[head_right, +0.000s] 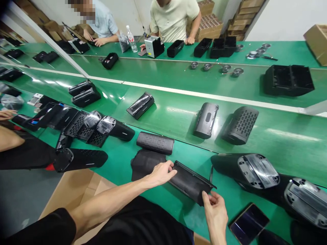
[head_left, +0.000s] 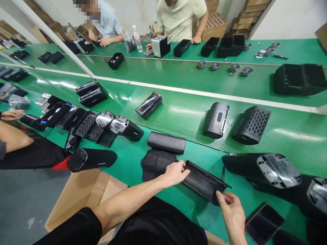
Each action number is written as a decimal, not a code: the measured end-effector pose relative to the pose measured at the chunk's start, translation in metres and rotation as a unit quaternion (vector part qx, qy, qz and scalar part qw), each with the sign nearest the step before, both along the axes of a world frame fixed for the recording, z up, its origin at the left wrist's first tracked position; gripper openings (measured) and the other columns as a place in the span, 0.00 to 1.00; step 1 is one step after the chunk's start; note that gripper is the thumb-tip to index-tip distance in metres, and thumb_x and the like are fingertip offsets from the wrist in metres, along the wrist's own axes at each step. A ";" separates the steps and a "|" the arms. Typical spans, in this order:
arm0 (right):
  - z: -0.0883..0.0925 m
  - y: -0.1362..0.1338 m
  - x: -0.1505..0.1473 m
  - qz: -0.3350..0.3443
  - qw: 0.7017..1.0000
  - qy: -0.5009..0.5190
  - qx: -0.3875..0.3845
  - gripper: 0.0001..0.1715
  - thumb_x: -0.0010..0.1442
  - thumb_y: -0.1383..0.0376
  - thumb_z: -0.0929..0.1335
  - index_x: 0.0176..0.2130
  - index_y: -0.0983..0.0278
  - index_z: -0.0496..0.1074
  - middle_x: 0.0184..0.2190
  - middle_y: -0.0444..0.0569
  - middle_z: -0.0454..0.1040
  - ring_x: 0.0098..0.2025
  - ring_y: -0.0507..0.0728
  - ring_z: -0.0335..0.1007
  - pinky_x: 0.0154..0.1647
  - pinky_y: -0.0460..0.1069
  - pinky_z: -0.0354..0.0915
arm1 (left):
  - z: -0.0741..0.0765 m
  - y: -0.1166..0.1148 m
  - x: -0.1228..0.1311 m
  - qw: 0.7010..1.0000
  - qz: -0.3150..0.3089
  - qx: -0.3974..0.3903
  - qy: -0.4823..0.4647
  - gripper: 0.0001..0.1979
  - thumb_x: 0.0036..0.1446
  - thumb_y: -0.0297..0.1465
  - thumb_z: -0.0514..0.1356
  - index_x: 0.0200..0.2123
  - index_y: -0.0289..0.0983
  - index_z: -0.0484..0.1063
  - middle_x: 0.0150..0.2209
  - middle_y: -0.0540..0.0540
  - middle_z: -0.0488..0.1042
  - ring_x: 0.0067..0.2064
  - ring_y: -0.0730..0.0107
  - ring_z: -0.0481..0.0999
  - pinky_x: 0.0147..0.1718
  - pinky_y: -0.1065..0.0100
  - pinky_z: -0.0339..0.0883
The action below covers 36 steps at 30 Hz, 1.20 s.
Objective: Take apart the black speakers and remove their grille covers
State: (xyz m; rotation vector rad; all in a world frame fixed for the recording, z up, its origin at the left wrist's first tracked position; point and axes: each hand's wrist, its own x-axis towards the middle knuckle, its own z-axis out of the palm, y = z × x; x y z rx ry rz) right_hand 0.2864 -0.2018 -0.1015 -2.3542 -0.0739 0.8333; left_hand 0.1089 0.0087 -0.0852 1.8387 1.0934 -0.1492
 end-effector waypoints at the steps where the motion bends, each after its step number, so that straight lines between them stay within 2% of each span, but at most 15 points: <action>1: 0.000 0.001 -0.001 0.000 1.000 0.001 -0.004 0.45 0.39 0.32 0.72 0.45 0.60 0.70 0.36 0.53 0.80 0.44 0.71 0.77 0.52 0.65 0.67 | -0.001 -0.001 0.002 1.000 0.001 -0.005 0.003 0.17 0.63 0.43 0.59 0.50 0.41 0.73 0.41 0.46 0.82 0.46 0.52 0.81 0.46 0.56 0.69; 7: 0.000 -0.002 -0.002 -0.016 0.999 0.016 0.022 0.48 0.39 0.32 0.73 0.47 0.61 0.71 0.37 0.52 0.80 0.44 0.69 0.77 0.49 0.61 0.67 | 0.001 -0.004 0.005 1.000 0.022 -0.012 -0.015 0.13 0.63 0.41 0.59 0.45 0.41 0.75 0.38 0.47 0.82 0.44 0.57 0.80 0.43 0.62 0.68; 11: -0.004 -0.005 -0.004 -0.037 0.998 0.026 0.042 0.46 0.39 0.33 0.75 0.46 0.61 0.74 0.36 0.51 0.79 0.43 0.67 0.75 0.51 0.61 0.65 | 0.007 -0.002 0.003 0.998 0.047 -0.017 -0.049 0.10 0.64 0.40 0.58 0.36 0.41 0.73 0.29 0.51 0.77 0.36 0.64 0.77 0.40 0.64 0.67; 13: -0.002 -0.005 -0.006 -0.054 0.995 0.050 0.072 0.48 0.40 0.33 0.75 0.48 0.62 0.73 0.35 0.50 0.78 0.40 0.65 0.74 0.48 0.59 0.67 | 0.011 0.000 0.003 0.995 0.063 -0.032 -0.066 0.11 0.63 0.40 0.58 0.33 0.40 0.71 0.25 0.53 0.73 0.32 0.67 0.75 0.36 0.66 0.67; 15: 0.006 -0.005 -0.008 -0.067 0.988 0.082 0.108 0.50 0.41 0.34 0.76 0.52 0.63 0.72 0.32 0.47 0.77 0.35 0.61 0.72 0.41 0.56 0.68 | 0.017 0.003 0.000 0.992 0.075 -0.060 -0.083 0.12 0.64 0.42 0.57 0.34 0.40 0.69 0.24 0.55 0.70 0.26 0.71 0.73 0.30 0.69 0.67; 17: 0.020 -0.003 -0.010 -0.071 0.982 0.111 0.138 0.49 0.42 0.36 0.77 0.52 0.64 0.72 0.29 0.44 0.74 0.30 0.57 0.67 0.34 0.52 0.66 | 0.025 0.006 -0.006 0.982 0.097 -0.119 -0.110 0.14 0.65 0.44 0.57 0.35 0.40 0.68 0.23 0.56 0.69 0.21 0.75 0.70 0.22 0.72 0.66; 21: 0.061 0.002 -0.014 -0.078 0.974 0.144 0.157 0.41 0.42 0.39 0.80 0.45 0.62 0.74 0.23 0.40 0.67 0.26 0.53 0.60 0.27 0.47 0.60 | 0.048 0.013 -0.021 0.934 0.155 -0.252 -0.199 0.16 0.60 0.45 0.62 0.34 0.39 0.67 0.21 0.57 0.68 0.16 0.76 0.68 0.13 0.75 0.62; 25: 0.091 0.010 -0.018 -0.067 0.973 0.158 0.153 0.35 0.42 0.41 0.80 0.38 0.60 0.73 0.20 0.40 0.63 0.25 0.52 0.56 0.24 0.46 0.56 | 0.068 0.017 -0.035 0.916 0.170 -0.269 -0.244 0.15 0.59 0.44 0.64 0.34 0.39 0.68 0.19 0.57 0.69 0.15 0.75 0.68 0.10 0.75 0.62; 28: 0.096 0.012 -0.020 -0.056 0.971 0.171 0.157 0.32 0.43 0.43 0.80 0.37 0.59 0.72 0.21 0.40 0.63 0.25 0.52 0.56 0.26 0.47 0.58 | 0.079 0.019 -0.043 0.916 0.170 -0.267 -0.247 0.14 0.60 0.43 0.64 0.34 0.39 0.68 0.17 0.57 0.69 0.13 0.75 0.68 0.10 0.76 0.60; 31: 0.095 0.013 -0.023 -0.055 0.967 0.182 0.169 0.29 0.46 0.45 0.80 0.39 0.58 0.73 0.21 0.40 0.63 0.26 0.53 0.56 0.27 0.46 0.59 | 0.087 0.020 -0.049 0.917 0.170 -0.264 -0.244 0.13 0.59 0.41 0.65 0.36 0.38 0.68 0.18 0.58 0.69 0.14 0.74 0.69 0.11 0.76 0.63; 36: 0.102 0.016 -0.026 -0.062 0.964 0.188 0.175 0.32 0.45 0.45 0.81 0.43 0.57 0.73 0.22 0.40 0.64 0.27 0.53 0.56 0.26 0.46 0.58 | 0.089 0.021 -0.058 0.903 0.165 -0.288 -0.274 0.11 0.57 0.36 0.66 0.36 0.38 0.68 0.20 0.59 0.68 0.14 0.75 0.70 0.11 0.76 0.65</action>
